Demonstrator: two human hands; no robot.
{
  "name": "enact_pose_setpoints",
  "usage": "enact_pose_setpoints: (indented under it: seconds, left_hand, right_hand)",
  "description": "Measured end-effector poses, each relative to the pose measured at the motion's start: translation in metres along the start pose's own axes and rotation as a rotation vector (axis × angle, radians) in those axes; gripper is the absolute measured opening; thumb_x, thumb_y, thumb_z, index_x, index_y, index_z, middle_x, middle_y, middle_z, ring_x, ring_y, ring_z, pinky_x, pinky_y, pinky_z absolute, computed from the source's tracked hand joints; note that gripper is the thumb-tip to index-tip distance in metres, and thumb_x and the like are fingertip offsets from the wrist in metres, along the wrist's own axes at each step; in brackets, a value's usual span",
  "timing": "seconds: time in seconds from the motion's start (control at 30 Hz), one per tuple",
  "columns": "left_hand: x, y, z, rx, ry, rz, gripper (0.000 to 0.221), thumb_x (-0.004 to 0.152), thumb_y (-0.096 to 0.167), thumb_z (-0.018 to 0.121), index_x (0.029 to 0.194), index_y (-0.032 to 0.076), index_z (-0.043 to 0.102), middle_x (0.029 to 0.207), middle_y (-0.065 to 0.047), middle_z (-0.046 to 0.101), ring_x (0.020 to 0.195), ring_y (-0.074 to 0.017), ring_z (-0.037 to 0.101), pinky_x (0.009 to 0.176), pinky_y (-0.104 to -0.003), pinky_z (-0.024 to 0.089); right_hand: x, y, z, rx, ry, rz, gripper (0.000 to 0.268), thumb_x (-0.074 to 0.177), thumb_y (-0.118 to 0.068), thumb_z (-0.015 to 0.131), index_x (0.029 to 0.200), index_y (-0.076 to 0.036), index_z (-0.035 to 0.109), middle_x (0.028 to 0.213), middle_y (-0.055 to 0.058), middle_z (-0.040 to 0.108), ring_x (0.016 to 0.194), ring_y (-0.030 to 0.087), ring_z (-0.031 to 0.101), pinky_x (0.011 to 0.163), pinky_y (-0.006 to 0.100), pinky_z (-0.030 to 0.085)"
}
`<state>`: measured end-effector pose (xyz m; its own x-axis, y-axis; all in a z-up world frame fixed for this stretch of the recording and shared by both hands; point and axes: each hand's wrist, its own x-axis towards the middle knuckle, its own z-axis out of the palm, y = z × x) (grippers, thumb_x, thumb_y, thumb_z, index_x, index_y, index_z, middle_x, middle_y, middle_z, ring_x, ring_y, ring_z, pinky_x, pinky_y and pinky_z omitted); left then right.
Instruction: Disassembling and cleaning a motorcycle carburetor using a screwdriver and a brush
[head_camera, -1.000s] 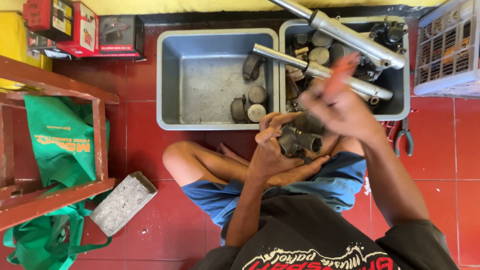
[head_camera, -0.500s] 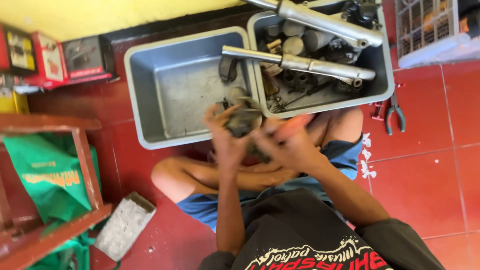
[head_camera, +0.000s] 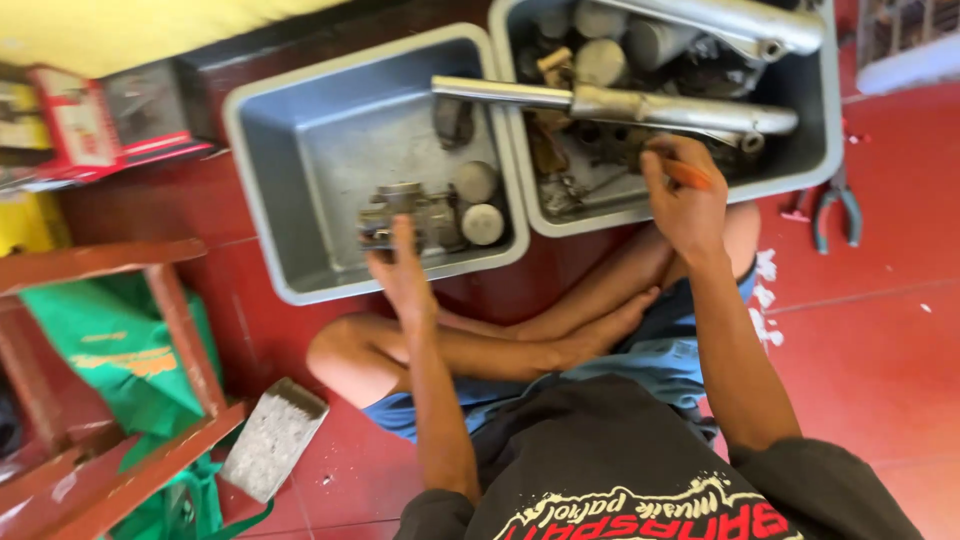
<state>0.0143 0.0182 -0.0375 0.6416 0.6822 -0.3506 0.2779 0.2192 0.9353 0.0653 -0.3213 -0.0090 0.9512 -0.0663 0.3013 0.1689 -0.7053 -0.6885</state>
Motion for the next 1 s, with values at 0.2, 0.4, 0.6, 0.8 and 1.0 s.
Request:
enact_pose_setpoints:
  seconds: [0.2, 0.4, 0.6, 0.8, 1.0]
  left_hand:
    - [0.006, -0.004, 0.013, -0.729, -0.181, -0.452, 0.055, 0.089, 0.056, 0.072, 0.12, 0.011, 0.066, 0.116, -0.026, 0.071, 0.092, -0.0497, 0.073, 0.076, -0.052, 0.068]
    - [-0.015, 0.015, 0.03, -0.773, -0.523, -0.407, 0.069, 0.107, 0.052, 0.044, 0.146, -0.004, 0.045, 0.119, -0.022, 0.068, 0.092, -0.0289, 0.075, 0.077, -0.031, 0.065]
    - [-0.034, 0.006, 0.041, -1.23, -0.587, -0.749, 0.075, 0.102, 0.06, 0.056, 0.138, -0.007, 0.05, 0.122, -0.021, 0.067, 0.103, -0.0297, 0.073, 0.087, -0.032, 0.068]
    - [-0.059, 0.012, 0.051, -1.217, -0.642, -0.771, 0.077, 0.104, 0.06, 0.053, 0.134, -0.011, 0.052, 0.116, -0.024, 0.07, 0.103, -0.0337, 0.074, 0.088, -0.034, 0.068]
    - [-0.081, 0.03, 0.05, -1.18, -0.711, -0.757, 0.075, 0.105, 0.06, 0.051, 0.135, -0.009, 0.052, 0.116, -0.023, 0.069, 0.102, -0.0322, 0.074, 0.087, -0.032, 0.067]
  right_hand:
    - [-0.007, 0.051, 0.033, -0.648, -0.147, -0.15, 0.02, 0.1, -0.039, 0.078, 0.098, -0.021, 0.071, 0.079, -0.003, 0.066, 0.074, 0.019, 0.072, 0.065, 0.03, 0.056]
    - [0.005, 0.035, 0.031, -0.456, -0.302, 0.007, 0.015, 0.106, -0.028, 0.077, 0.108, -0.012, 0.079, 0.087, -0.002, 0.075, 0.074, 0.028, 0.069, 0.065, 0.036, 0.053]
    - [0.008, 0.037, 0.037, -0.518, -0.373, 0.163, 0.021, 0.105, -0.033, 0.071, 0.102, -0.013, 0.077, 0.083, 0.008, 0.074, 0.068, 0.037, 0.066, 0.064, 0.041, 0.052]
    - [0.009, 0.036, 0.038, -0.545, -0.358, 0.194, 0.024, 0.104, -0.033, 0.071, 0.101, -0.011, 0.079, 0.078, 0.011, 0.074, 0.064, 0.037, 0.067, 0.063, 0.041, 0.053]
    - [0.009, 0.041, 0.04, -0.573, -0.404, 0.263, 0.027, 0.1, -0.036, 0.065, 0.1, -0.013, 0.078, 0.077, 0.015, 0.074, 0.063, 0.043, 0.068, 0.061, 0.047, 0.054]
